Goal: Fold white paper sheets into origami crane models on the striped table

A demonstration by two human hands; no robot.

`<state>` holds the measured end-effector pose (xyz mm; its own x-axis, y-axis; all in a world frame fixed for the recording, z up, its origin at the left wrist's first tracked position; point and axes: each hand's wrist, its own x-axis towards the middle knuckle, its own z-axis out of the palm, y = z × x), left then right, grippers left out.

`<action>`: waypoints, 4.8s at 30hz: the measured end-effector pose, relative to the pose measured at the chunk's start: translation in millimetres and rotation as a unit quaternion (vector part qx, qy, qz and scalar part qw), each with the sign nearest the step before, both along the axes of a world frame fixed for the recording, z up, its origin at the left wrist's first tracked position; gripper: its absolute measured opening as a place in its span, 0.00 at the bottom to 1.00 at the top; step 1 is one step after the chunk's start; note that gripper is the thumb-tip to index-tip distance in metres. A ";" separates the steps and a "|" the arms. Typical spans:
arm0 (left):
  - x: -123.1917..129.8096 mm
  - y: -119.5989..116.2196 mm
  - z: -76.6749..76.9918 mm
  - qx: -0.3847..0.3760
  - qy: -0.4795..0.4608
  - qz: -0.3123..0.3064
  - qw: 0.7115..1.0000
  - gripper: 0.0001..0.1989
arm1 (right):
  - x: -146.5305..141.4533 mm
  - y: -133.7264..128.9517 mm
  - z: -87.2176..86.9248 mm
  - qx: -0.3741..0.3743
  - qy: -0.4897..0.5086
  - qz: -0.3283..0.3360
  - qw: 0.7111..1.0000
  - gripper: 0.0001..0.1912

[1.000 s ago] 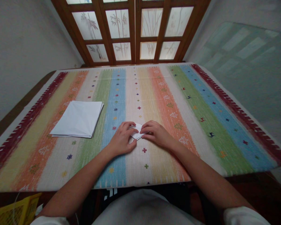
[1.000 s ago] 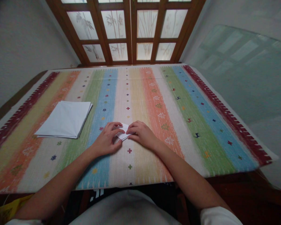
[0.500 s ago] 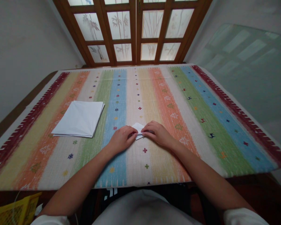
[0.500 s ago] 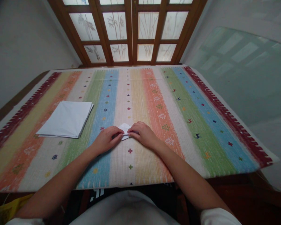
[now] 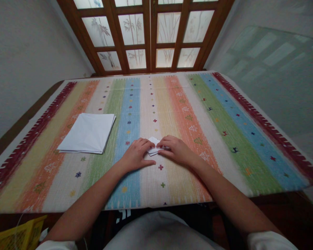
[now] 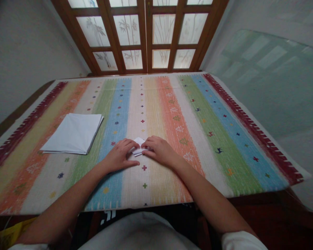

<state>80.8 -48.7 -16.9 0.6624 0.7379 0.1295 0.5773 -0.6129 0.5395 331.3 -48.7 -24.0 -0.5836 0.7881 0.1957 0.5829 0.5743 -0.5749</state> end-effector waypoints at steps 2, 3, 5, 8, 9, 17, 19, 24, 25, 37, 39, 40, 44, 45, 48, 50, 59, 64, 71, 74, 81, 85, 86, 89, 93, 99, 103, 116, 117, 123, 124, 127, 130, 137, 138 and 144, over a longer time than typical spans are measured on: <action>-0.1 0.3 0.7 -0.002 0.010 -0.004 1.000 0.19 | 1.7 -0.5 1.7 -0.008 0.003 0.011 1.000 0.11; -0.2 0.4 0.8 -0.005 0.011 -0.005 1.000 0.17 | 2.4 -0.5 2.1 -0.008 0.006 0.013 1.000 0.12; -0.6 0.2 0.7 -0.010 0.006 -0.011 1.000 0.15 | 3.1 0.2 2.2 -0.007 0.011 0.009 1.000 0.11; -1.5 -1.4 0.8 -0.018 -0.030 -0.006 0.999 0.16 | 2.7 1.0 1.7 -0.015 0.018 -0.010 1.000 0.09; -1.6 -2.0 1.0 -0.023 -0.051 0.006 0.998 0.17 | 2.3 0.9 1.7 -0.025 0.029 -0.022 0.999 0.09; -0.4 -1.6 5.2 -0.163 -0.256 0.148 0.941 0.14 | 2.1 -0.3 8.3 -0.131 0.161 -0.059 0.976 0.14; -0.5 0.4 3.9 -0.181 -0.254 0.159 0.937 0.13 | 2.4 0.9 8.0 -0.144 0.157 -0.061 0.975 0.13; 1.1 1.7 -3.2 -0.130 -0.153 0.158 0.967 0.12 | -0.8 1.9 2.1 -0.137 0.121 -0.075 0.980 0.12; 2.0 1.0 -4.1 -0.116 -0.140 0.154 0.971 0.13 | -1.9 1.5 1.1 -0.132 0.115 -0.076 0.982 0.12; 1.1 1.0 -6.5 -0.028 -0.095 0.136 0.986 0.17 | -4.0 0.4 -1.6 -0.104 0.107 -0.059 0.987 0.16; 0.9 1.2 -5.5 -0.025 -0.092 0.134 0.986 0.13 | -4.3 0.5 -1.6 -0.103 0.108 -0.056 0.987 0.16; 0.9 1.1 -4.9 -0.027 -0.092 0.134 0.986 0.11 | -4.4 0.5 -1.2 -0.102 0.108 -0.056 0.987 0.15; 0.3 1.0 -2.7 -0.050 -0.092 0.138 0.985 0.06 | -3.3 -0.3 1.6 -0.102 0.092 -0.048 0.989 0.10; 0.0 1.0 -2.4 -0.056 -0.089 0.138 0.985 0.06 | -2.7 -0.6 2.5 -0.103 0.084 -0.045 0.990 0.08; -1.0 0.9 -0.9 -0.072 -0.072 0.130 0.986 0.06 | -0.7 -1.2 4.3 -0.107 0.057 -0.034 0.992 0.04; -2.1 1.0 0.8 -0.065 -0.064 0.117 0.989 0.07 | 0.6 -1.2 4.5 -0.095 0.052 -0.033 0.994 0.02; -5.1 2.8 0.4 -0.023 -0.042 0.016 0.999 0.08 | 6.7 1.4 2.7 0.004 0.004 0.004 1.000 0.06; -5.0 0.6 3.0 -0.029 -0.013 -0.005 0.999 0.06 | 12.3 0.3 5.7 -0.022 -0.011 0.042 0.999 0.05; -3.2 -2.4 6.9 -0.015 -0.002 -0.009 1.000 0.10 | 14.2 3.0 3.6 -0.021 -0.029 0.040 0.999 0.06; -1.1 -3.2 5.8 -0.019 0.003 0.002 1.000 0.08 | 14.5 5.0 2.5 -0.034 -0.030 0.032 0.998 0.06; 1.1 -2.6 5.1 -0.037 0.002 0.040 0.999 0.09 | 14.1 5.0 3.4 -0.071 -0.002 -0.006 0.997 0.07; 0.6 -1.4 1.5 -0.043 -0.004 0.069 0.997 0.06 | 13.0 4.5 4.5 -0.075 0.012 -0.022 0.997 0.06; 0.7 -1.1 0.5 -0.044 -0.007 0.072 0.996 0.05 | 12.6 4.6 4.3 -0.076 0.015 -0.026 0.997 0.06; 1.4 -1.0 -2.0 -0.041 -0.015 0.075 0.996 0.05 | 11.5 5.0 2.2 -0.081 0.027 -0.045 0.995 0.06; 2.5 -1.7 -4.6 -0.036 -0.029 0.071 0.996 0.07 | 10.2 5.0 -0.3 -0.079 0.021 -0.064 0.995 0.11; 2.9 -2.6 -9.0 -0.033 -0.035 0.087 0.995 0.05 | 8.6 4.2 2.0 -0.100 0.023 -0.075 0.992 0.13; 3.2 -1.9 -11.2 -0.037 -0.032 0.120 0.992 0.04 | 8.1 4.5 2.4 -0.108 0.036 -0.079 0.990 0.13; 4.7 -1.6 -7.2 -0.037 -0.092 0.129 0.987 0.22 | 7.7 4.1 3.3 -0.104 0.067 -0.060 0.990 0.09; 5.1 -1.8 -7.1 -0.038 -0.095 0.129 0.986 0.23 | 7.0 3.8 3.4 -0.101 0.067 -0.061 0.991 0.09; 6.0 -2.0 -7.3 -0.031 -0.093 0.105 0.990 0.13 | 2.3 2.0 1.5 -0.083 0.041 -0.083 0.992 0.08; 6.4 -1.6 -8.1 -0.029 -0.095 0.109 0.989 0.13 | 1.7 2.0 1.2 -0.083 0.037 -0.088 0.992 0.09; 9.1 0.9 -11.8 -0.021 -0.102 0.138 0.985 0.17 | 0.8 2.1 1.1 -0.078 0.027 -0.087 0.993 0.10; 12.7 4.6 -15.0 -0.018 -0.086 0.144 0.986 0.18 | 0.7 1.9 1.2 -0.071 0.024 -0.076 0.994 0.09; 16.1 5.7 -15.1 -0.023 -0.070 0.155 0.985 0.03 | 0.6 0.6 -2.2 -0.060 0.046 -0.060 0.995 0.06; 15.9 5.4 -15.0 -0.020 -0.072 0.155 0.985 0.02 | 0.9 0.7 -2.6 -0.057 0.045 -0.057 0.996 0.06; 9.8 4.4 -8.6 -0.024 -0.070 0.110 0.991 0.02 | 5.1 2.8 -1.1 -0.036 0.002 -0.009 0.999 0.08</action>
<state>90.6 -44.3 -25.5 0.4626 0.8701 0.1698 0.6114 -0.4519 0.6497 336.4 -46.0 -25.0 -0.5682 0.8109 0.1398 0.5903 0.5201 -0.6173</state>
